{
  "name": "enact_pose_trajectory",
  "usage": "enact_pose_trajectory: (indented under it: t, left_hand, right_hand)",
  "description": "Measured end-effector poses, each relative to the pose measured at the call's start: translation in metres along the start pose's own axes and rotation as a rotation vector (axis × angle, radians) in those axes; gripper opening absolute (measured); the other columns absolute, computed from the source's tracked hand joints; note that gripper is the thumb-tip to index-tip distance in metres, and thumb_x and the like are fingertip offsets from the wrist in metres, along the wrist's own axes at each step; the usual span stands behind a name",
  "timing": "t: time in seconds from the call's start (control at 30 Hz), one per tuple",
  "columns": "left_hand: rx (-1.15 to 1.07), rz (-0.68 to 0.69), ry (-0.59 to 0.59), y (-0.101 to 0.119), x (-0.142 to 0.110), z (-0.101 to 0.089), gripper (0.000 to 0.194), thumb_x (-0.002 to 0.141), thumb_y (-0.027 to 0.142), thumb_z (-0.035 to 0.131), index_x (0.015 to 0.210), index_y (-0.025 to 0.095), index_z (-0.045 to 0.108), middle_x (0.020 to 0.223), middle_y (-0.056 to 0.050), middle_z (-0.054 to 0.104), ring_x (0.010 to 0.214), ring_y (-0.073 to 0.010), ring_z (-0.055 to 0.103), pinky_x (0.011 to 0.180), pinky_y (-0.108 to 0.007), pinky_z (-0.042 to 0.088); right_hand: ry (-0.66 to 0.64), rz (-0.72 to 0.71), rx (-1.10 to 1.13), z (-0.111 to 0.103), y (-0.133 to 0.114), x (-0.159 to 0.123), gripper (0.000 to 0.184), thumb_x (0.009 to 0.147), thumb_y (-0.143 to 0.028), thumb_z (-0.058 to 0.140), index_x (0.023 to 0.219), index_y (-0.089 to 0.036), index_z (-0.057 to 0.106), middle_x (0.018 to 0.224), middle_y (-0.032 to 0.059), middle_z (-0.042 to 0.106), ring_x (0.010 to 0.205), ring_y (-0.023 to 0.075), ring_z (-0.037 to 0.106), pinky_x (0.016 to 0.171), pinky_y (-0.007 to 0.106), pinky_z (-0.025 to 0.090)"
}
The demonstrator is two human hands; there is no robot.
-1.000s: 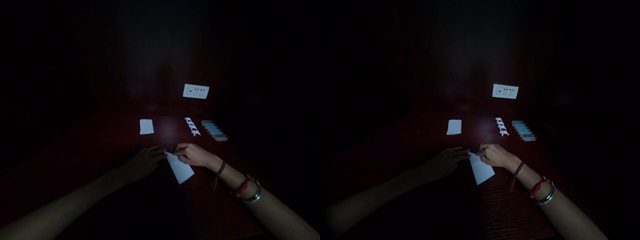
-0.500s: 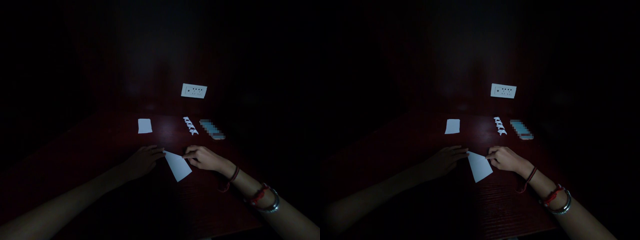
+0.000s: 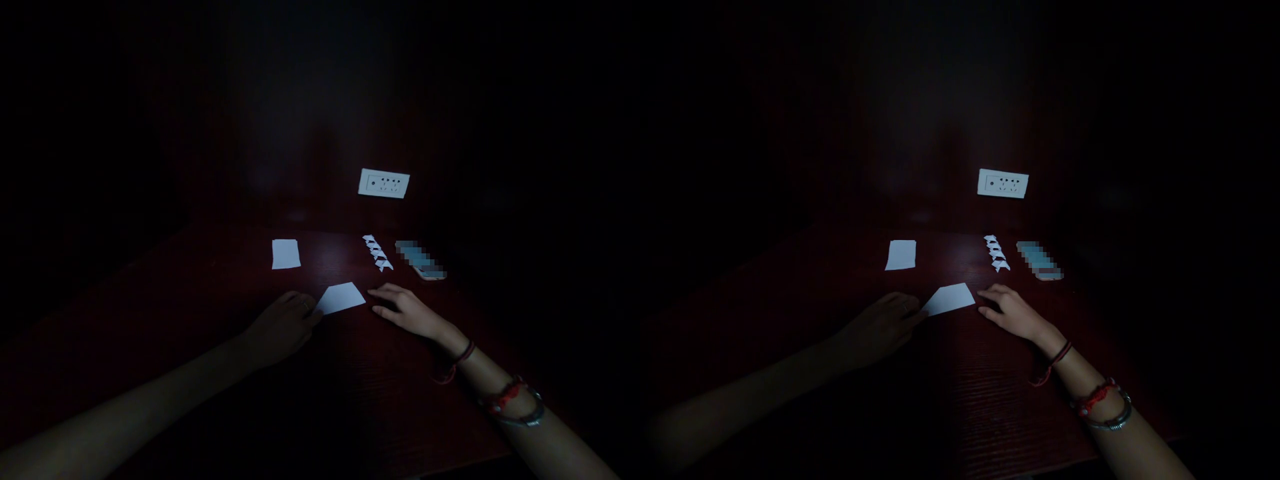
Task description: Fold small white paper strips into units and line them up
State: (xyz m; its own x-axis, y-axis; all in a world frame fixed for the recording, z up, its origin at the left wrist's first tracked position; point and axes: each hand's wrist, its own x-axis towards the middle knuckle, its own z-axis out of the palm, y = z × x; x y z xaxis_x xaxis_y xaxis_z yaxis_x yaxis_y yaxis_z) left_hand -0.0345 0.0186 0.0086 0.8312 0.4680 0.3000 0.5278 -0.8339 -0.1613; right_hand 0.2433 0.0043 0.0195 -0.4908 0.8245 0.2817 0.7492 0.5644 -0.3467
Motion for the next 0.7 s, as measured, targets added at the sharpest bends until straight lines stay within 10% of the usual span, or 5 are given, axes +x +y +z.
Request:
enact_pose_trajectory:
  t: [0.33,0.7]
  left_hand:
    - [-0.196,-0.018,0.054,-0.01,0.004,0.015,0.039,0.088,0.032,0.036,0.126,0.024,0.032,0.13,-0.006,0.033,0.117,-0.0232,0.031,0.095,-0.042,0.025]
    - [-0.315,0.075,0.027,-0.008,0.005,0.009,0.033,0.086,0.02,0.038,0.119,0.022,0.042,0.116,-0.004,0.045,0.103,-0.0175,0.044,0.092,-0.034,0.03]
  right_hand:
    - [0.045,0.13,0.077,0.014,0.002,0.01,0.042,0.076,-0.035,0.053,0.113,-0.015,0.05,0.105,0.0102,0.052,0.099,0.0204,0.049,0.089,0.039,0.038]
    - [-0.022,0.645,1.034,-0.004,-0.022,0.028,0.027,0.076,-0.015,0.052,0.103,-0.013,0.051,0.1,0.0095,0.059,0.085,0.0126,0.059,0.081,0.028,0.047]
